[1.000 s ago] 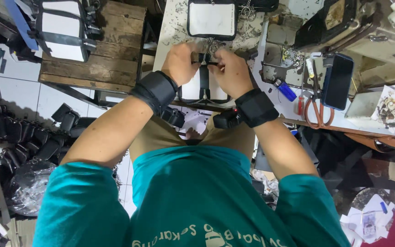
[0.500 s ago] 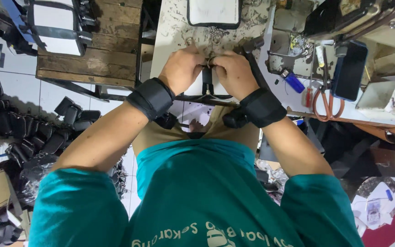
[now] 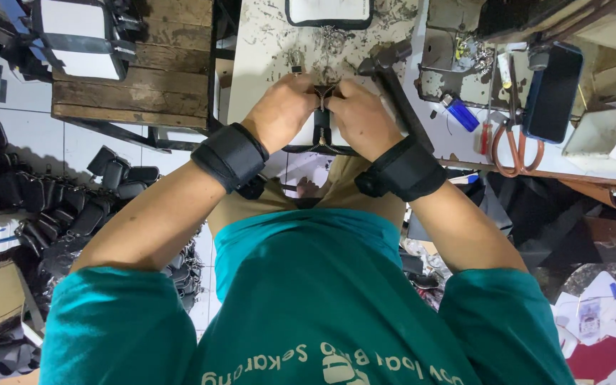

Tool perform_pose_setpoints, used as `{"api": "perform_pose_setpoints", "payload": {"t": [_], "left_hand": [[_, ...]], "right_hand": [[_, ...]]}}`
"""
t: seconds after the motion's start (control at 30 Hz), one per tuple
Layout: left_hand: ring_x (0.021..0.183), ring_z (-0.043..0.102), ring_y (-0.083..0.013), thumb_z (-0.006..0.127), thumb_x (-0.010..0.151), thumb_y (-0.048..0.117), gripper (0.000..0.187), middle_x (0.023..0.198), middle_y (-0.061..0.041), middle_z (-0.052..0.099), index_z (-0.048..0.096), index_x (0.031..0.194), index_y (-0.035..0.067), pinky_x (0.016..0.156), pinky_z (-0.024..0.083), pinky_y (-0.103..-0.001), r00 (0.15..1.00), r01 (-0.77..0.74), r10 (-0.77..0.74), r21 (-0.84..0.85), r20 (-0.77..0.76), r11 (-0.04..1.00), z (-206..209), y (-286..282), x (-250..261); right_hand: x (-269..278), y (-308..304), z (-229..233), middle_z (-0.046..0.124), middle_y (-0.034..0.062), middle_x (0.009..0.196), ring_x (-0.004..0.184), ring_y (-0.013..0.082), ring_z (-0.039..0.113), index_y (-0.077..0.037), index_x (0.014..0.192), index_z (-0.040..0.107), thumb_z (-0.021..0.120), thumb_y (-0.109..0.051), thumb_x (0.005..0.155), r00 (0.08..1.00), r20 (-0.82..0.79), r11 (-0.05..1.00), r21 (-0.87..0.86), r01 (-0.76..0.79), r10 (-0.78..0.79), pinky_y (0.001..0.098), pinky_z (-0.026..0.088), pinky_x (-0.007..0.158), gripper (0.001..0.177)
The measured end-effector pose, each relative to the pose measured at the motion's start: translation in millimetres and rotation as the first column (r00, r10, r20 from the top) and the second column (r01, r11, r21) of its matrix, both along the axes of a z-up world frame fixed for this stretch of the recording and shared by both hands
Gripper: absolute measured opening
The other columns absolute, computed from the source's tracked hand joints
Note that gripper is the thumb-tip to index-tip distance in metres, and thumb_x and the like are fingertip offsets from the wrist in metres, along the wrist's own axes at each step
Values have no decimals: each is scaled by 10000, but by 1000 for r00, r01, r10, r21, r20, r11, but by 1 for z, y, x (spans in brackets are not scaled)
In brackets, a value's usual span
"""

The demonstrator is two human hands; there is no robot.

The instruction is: The person works at a cluttered leather workshop table finishing small black zippered pouches. They hold a pouch, hammer along its zipper edge with a mallet, work the zipper with a pointed tool, open and close the zipper, and set finished pouches aside while picking up the next one.

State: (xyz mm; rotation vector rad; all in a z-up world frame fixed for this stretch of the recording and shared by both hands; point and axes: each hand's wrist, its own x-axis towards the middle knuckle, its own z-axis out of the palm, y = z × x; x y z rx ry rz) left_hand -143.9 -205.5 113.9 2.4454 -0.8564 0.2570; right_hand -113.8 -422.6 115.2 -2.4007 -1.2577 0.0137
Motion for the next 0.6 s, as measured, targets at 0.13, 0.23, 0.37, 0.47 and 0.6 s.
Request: {"api": "perform_pose_setpoints", "payload": {"t": [0.13,0.23,0.37,0.47,0.6], "left_hand": [[880,586,-338,642,819,-77,143,1022,-142,620,704,819,52,735,544,-428,998,-5,-3,130,62,992,-10,-2,-1],[867,565,-324,658,784,-90,216,986,-115,598,712,830,114,771,528,-413,998,-17,2,259,57,966,-11,-3,-2],[935,580,-279,654,865,57,137,1001,-60,638,734,841,165,862,510,-369,981,4,-70,343,179,939,13,-4,-18],[939,606,-238,677,942,204,152,931,1,662,758,819,166,915,505,-332,959,-19,-83,353,271,935,12,-4,-29],[1054,577,-310,693,919,256,191,1015,-78,620,762,920,78,842,533,-370,980,10,-61,260,191,965,-5,-4,-37]], "right_hand": [[-6,4,3,450,138,856,719,364,507,-33,865,625,589,94,873,999,51,999,-52,-3,6,485,380,608,132],[-9,2,-2,459,153,893,759,360,494,42,839,626,575,-17,1070,989,144,992,-128,0,19,478,407,614,244],[-22,3,3,525,85,1021,823,267,501,-80,844,616,586,-90,1010,973,230,975,-219,47,5,391,484,745,169],[-19,-10,-24,540,116,1180,808,186,448,-138,882,609,553,-217,1072,963,266,972,-235,21,43,369,434,774,213],[-47,17,24,574,119,1140,929,263,540,-100,856,622,568,-77,1074,975,166,968,-179,174,-145,367,441,888,225]]}}
